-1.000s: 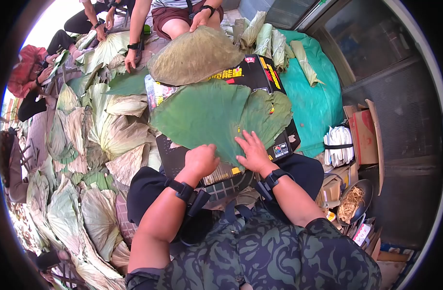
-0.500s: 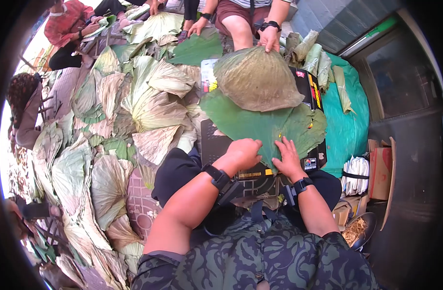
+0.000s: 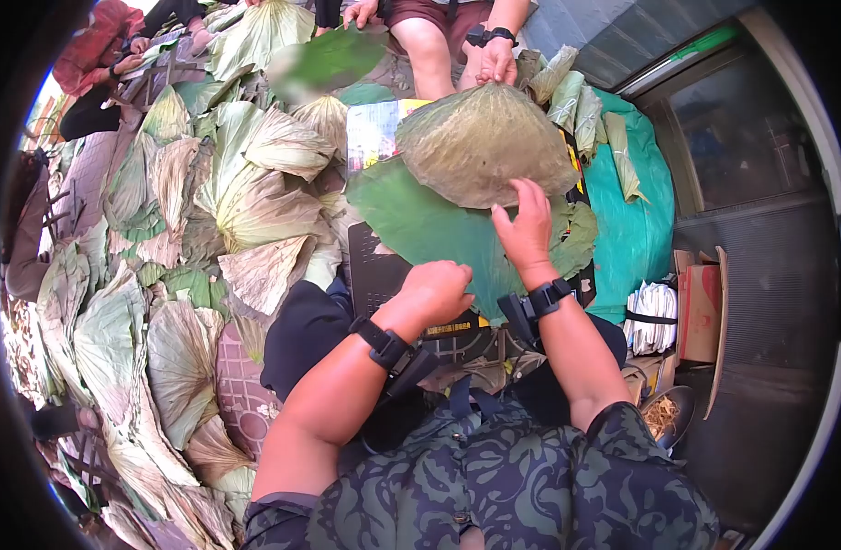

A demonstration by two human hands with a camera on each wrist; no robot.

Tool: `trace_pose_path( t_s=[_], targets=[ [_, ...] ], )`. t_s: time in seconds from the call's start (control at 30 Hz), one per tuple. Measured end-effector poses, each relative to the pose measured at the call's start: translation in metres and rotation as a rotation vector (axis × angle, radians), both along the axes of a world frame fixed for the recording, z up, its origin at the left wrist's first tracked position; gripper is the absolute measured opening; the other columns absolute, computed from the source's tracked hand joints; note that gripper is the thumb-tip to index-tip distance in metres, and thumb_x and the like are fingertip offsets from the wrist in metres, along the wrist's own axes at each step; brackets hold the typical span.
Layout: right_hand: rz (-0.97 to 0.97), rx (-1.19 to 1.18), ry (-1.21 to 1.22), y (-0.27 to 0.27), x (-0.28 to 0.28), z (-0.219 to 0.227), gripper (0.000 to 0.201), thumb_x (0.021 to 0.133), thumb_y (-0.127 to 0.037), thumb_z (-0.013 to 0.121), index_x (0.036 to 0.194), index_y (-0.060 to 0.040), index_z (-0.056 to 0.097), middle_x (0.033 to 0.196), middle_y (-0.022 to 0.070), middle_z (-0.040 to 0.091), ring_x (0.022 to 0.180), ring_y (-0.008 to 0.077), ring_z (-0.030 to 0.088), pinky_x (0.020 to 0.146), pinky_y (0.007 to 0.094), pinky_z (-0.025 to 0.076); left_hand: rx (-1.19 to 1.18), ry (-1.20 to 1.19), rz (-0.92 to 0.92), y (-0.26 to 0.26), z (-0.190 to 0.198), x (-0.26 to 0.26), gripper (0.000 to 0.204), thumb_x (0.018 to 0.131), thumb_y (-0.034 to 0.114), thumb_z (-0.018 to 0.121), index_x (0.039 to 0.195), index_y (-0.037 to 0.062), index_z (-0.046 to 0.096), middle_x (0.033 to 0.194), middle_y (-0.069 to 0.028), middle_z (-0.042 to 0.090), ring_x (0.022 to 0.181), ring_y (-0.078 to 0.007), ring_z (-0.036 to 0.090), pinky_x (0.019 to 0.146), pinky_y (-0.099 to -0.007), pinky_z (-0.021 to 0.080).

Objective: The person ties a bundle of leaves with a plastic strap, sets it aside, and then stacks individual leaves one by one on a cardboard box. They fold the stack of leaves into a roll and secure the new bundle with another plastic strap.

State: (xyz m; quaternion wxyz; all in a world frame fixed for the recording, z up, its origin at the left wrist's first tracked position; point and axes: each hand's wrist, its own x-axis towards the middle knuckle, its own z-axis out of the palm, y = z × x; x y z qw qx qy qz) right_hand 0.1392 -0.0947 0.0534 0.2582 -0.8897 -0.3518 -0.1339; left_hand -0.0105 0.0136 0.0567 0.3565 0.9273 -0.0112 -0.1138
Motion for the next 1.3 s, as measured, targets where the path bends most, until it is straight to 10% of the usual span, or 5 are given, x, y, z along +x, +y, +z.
trace_pose_path(
  t_s=[0.43,0.73,1.07,1.17,1.3],
  targets=[
    [-0.176,0.098,0.248,0.057,0.19,0.015,0.074,0.065,-0.045,0.066,0.116,0.0045,0.047,0.114,0.0251,0.051,0.107,0.0343,0.049,0.093,0.0373,0.037,-0.022,-0.038,0.049,0.0,0.002,0.003,0.03,0.075,0.024,0.06,0.097,0.004,0.055,0.083,-0.0169,0.06,0.079,-0.0345,0.058,0.068,-0.0421,0.047],
    [-0.055,0.192,1.016,0.056,0.164,0.039,0.029,0.073,-0.006,0.062,0.098,0.0081,0.057,0.086,0.0082,0.061,0.077,0.0154,0.057,0.069,0.0282,0.044,-0.086,-0.026,0.102,0.0,0.009,0.022,0.031,0.076,0.023,0.059,0.101,0.0046,0.056,0.089,-0.0175,0.06,0.083,-0.0351,0.057,0.071,-0.0423,0.046],
    [0.55,-0.653,-0.449,0.021,0.037,0.158,0.008,0.065,-0.012,0.055,0.072,-0.0085,0.057,0.068,0.0038,0.056,0.072,0.0249,0.058,0.07,0.0374,0.043,-0.043,-1.092,0.821,0.007,0.041,0.022,0.076,0.06,0.02,0.076,0.123,-0.0002,0.038,0.118,-0.0193,0.047,0.11,-0.0343,0.042,0.094,-0.0399,0.033],
    [0.723,-0.639,-0.501,0.021,0.0,0.129,0.005,0.066,-0.016,0.055,0.069,-0.0128,0.057,0.068,0.001,0.053,0.075,0.0193,0.056,0.081,0.038,0.039,-0.11,-0.89,0.567,-0.001,0.021,0.025,0.067,0.068,0.019,0.071,0.123,-0.0012,0.038,0.116,-0.0203,0.047,0.104,-0.0335,0.048,0.085,-0.0417,0.04],
    [0.444,-0.101,-0.55,0.003,-0.042,0.103,0.015,0.066,-0.013,0.061,0.08,-0.0103,0.06,0.086,0.0056,0.057,0.085,0.0222,0.054,0.085,0.0371,0.04,-1.062,-0.044,0.71,-0.015,-0.025,0.033,0.037,0.083,0.014,0.054,0.115,-0.0007,0.041,0.11,-0.0164,0.05,0.084,-0.0258,0.056,0.061,-0.0363,0.049]
  ],
)
